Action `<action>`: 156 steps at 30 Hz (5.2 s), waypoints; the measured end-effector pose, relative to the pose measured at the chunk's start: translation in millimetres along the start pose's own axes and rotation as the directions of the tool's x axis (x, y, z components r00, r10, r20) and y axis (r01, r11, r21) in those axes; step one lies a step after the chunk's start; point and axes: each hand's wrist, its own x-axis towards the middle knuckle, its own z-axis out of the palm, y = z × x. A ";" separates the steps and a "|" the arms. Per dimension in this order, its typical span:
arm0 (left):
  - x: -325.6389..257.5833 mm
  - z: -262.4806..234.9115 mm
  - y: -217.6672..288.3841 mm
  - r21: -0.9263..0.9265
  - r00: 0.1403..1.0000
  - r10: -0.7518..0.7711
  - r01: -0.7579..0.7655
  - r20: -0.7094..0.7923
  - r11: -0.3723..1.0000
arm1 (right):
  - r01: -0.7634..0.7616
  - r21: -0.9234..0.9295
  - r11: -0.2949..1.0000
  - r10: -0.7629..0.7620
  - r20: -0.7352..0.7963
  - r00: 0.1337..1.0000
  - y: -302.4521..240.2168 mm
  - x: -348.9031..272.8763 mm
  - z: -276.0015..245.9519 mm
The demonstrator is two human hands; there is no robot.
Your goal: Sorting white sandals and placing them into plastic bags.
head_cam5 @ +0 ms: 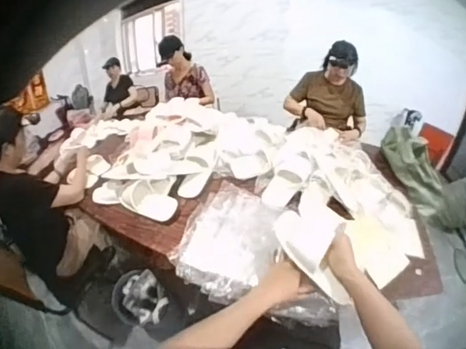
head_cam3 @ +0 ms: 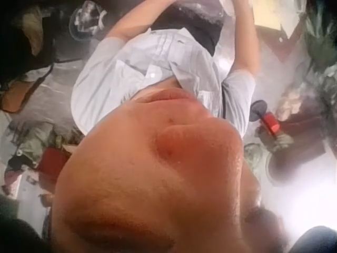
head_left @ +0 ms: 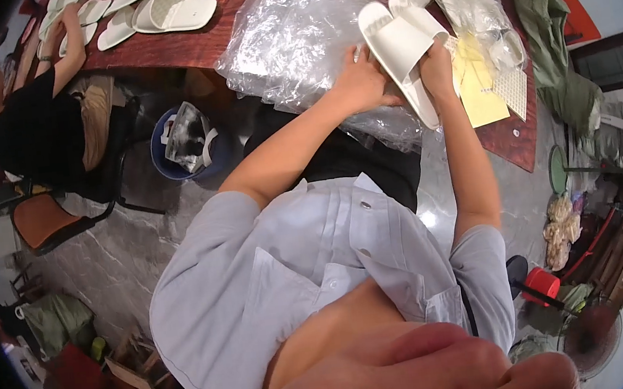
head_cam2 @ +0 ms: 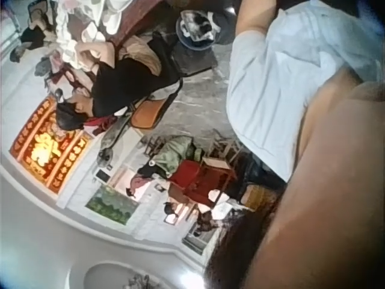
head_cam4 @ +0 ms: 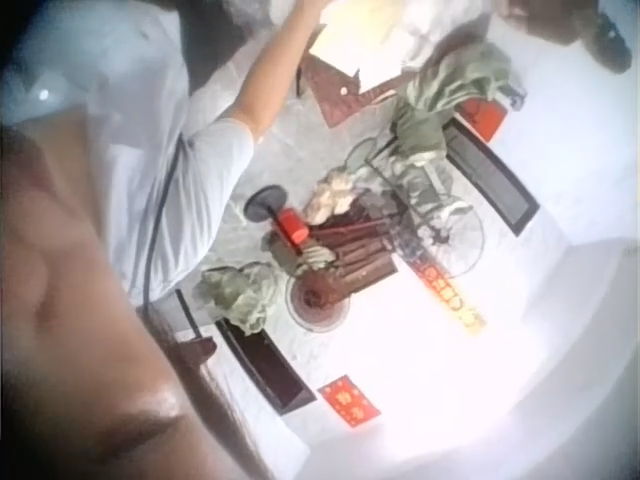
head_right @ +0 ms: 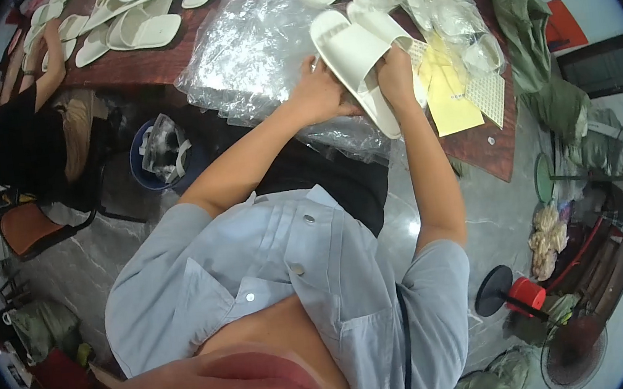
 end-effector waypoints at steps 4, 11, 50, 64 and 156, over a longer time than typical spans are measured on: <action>-10.5 -1.4 -6.2 -0.029 0.992 0.022 -0.025 -0.123 0.999 | 0.332 -0.193 0.923 -0.332 0.035 0.943 34.8 7.6 15.1; -47.4 -101.3 -23.5 -0.035 0.977 -0.090 0.098 0.194 0.995 | 0.369 -0.528 0.765 -0.337 0.159 0.928 36.4 -1.2 26.1; 61.3 -16.5 2.2 -0.011 0.937 -0.008 0.004 -0.349 1.000 | -0.105 0.072 0.992 0.087 0.219 0.972 82.3 -45.9 -97.5; 55.6 -15.9 2.3 -0.190 0.922 -0.066 -0.009 -0.381 0.982 | -0.121 0.036 0.992 0.116 0.110 0.987 78.5 -58.1 -91.2; 10.6 -179.5 -25.6 -0.333 0.845 -0.276 0.124 -0.458 0.935 | 0.095 -0.478 0.873 -0.147 -0.072 0.986 87.8 -64.4 -67.2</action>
